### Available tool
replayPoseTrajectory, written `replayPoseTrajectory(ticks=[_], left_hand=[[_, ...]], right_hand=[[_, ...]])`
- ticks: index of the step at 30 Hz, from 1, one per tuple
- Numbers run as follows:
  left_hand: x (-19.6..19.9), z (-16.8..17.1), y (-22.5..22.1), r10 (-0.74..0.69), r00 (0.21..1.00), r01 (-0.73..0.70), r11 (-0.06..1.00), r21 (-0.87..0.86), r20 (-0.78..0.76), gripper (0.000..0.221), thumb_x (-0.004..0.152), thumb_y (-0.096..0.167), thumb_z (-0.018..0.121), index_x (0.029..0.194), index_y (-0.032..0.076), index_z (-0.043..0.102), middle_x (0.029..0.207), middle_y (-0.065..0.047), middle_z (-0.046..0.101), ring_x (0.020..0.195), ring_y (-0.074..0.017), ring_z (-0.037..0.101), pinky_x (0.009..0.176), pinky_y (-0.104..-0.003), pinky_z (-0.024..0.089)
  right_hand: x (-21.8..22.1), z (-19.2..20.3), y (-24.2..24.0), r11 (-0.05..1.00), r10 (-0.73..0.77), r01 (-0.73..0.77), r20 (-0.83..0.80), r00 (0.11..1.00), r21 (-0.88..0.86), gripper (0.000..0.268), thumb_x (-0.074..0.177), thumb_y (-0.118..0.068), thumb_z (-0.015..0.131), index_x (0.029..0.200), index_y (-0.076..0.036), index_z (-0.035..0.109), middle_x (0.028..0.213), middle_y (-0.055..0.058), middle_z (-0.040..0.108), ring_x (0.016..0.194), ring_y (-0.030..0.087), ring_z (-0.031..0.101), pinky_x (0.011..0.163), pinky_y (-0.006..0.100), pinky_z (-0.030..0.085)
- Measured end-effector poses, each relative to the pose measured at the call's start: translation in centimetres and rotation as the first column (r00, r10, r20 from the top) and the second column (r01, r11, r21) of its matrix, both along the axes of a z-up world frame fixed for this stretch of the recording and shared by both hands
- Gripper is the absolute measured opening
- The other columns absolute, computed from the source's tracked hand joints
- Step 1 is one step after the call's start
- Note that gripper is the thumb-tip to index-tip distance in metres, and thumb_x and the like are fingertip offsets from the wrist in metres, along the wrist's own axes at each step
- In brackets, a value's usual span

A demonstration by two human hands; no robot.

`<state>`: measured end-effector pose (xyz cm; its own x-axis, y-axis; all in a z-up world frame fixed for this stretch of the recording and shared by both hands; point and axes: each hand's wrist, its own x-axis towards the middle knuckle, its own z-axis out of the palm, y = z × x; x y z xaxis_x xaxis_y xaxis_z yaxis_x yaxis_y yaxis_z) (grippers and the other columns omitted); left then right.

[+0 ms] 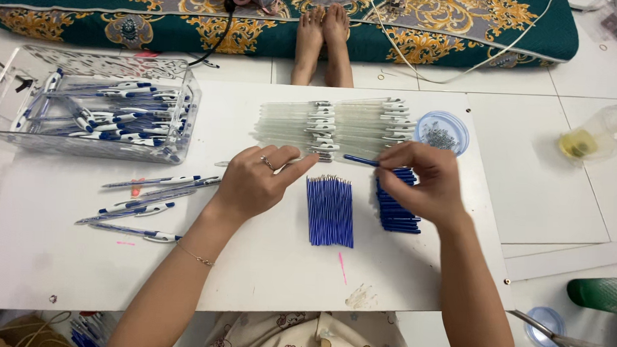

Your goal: The person inserts ink refills into clear pen barrels and attaches the blue caps by hand.

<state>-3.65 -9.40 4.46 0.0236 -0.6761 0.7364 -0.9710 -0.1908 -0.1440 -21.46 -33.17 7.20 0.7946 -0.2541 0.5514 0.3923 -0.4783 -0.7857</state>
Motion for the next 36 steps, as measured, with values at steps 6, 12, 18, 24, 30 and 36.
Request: replayPoseTrajectory(ticks=[6,12,18,24,30,36], left_hand=[[-0.4,-0.1,-0.2,-0.008,1.000,0.009,1.000,0.021,-0.022,0.035,0.096,0.009,0.059,0.122,0.029,0.071,0.085,0.007,0.058,0.058,-0.0112,0.055,0.050,-0.025,0.043],[-0.8,-0.5,-0.6,-0.026,1.000,0.026,1.000,-0.009,-0.017,0.040,0.094,0.006,0.060,0.124,0.031,0.071,0.088,0.007,0.058,0.058,-0.0112,0.052,0.051,-0.025,0.041],[-1.2,-0.8,-0.7,-0.041,0.998,0.042,0.999,0.030,-0.047,0.042,0.091,0.005,0.064,0.125,0.030,0.070,0.087,0.006,0.060,0.059,-0.0131,0.056,0.053,-0.026,0.042],[-0.9,-1.3,-0.9,-0.010,1.000,0.011,0.999,0.040,-0.023,0.050,0.088,0.004,0.063,0.128,0.033,0.068,0.088,0.007,0.060,0.059,-0.0126,0.055,0.054,-0.026,0.043],[-1.2,-1.1,-0.8,-0.013,0.997,0.020,0.994,0.108,-0.072,0.050,0.087,0.005,0.065,0.128,0.034,0.068,0.086,0.007,0.061,0.058,-0.0119,0.058,0.054,-0.025,0.043],[-0.9,-1.5,-0.8,-0.006,0.999,0.011,0.994,0.104,-0.053,0.053,0.087,0.004,0.064,0.130,0.034,0.067,0.087,0.008,0.060,0.058,-0.0119,0.057,0.054,-0.026,0.043]], right_hand=[[-2.9,2.7,-1.7,0.961,-0.139,0.074,-0.233,0.963,-0.267,0.034,0.079,0.018,0.071,0.110,0.004,0.077,0.085,0.020,0.076,0.079,0.031,0.074,0.074,0.043,0.060],[-7.0,1.5,2.1,0.876,-0.357,0.263,-0.177,0.917,-0.404,0.020,0.082,0.011,0.076,0.097,-0.001,0.081,0.085,0.015,0.076,0.082,0.033,0.073,0.072,0.040,0.060],[-10.4,-4.2,2.0,0.808,-0.532,0.406,-0.233,0.814,-0.426,0.020,0.083,-0.001,0.080,0.098,-0.013,0.084,0.087,0.010,0.071,0.079,0.024,0.061,0.069,0.034,0.051],[-10.7,-6.0,2.0,0.790,-0.592,0.468,-0.295,0.750,-0.396,0.020,0.084,-0.003,0.080,0.099,-0.014,0.085,0.094,0.011,0.071,0.082,0.023,0.063,0.074,0.035,0.054],[-10.6,-5.7,1.9,0.822,-0.552,0.463,-0.264,0.791,-0.331,0.021,0.084,-0.004,0.079,0.103,-0.012,0.082,0.093,0.013,0.071,0.082,0.027,0.064,0.075,0.039,0.055],[-10.7,-4.0,2.9,0.826,-0.564,0.510,-0.325,0.759,-0.240,0.033,0.086,-0.013,0.082,0.117,-0.002,0.078,0.101,0.021,0.071,0.090,0.034,0.067,0.081,0.042,0.058]])
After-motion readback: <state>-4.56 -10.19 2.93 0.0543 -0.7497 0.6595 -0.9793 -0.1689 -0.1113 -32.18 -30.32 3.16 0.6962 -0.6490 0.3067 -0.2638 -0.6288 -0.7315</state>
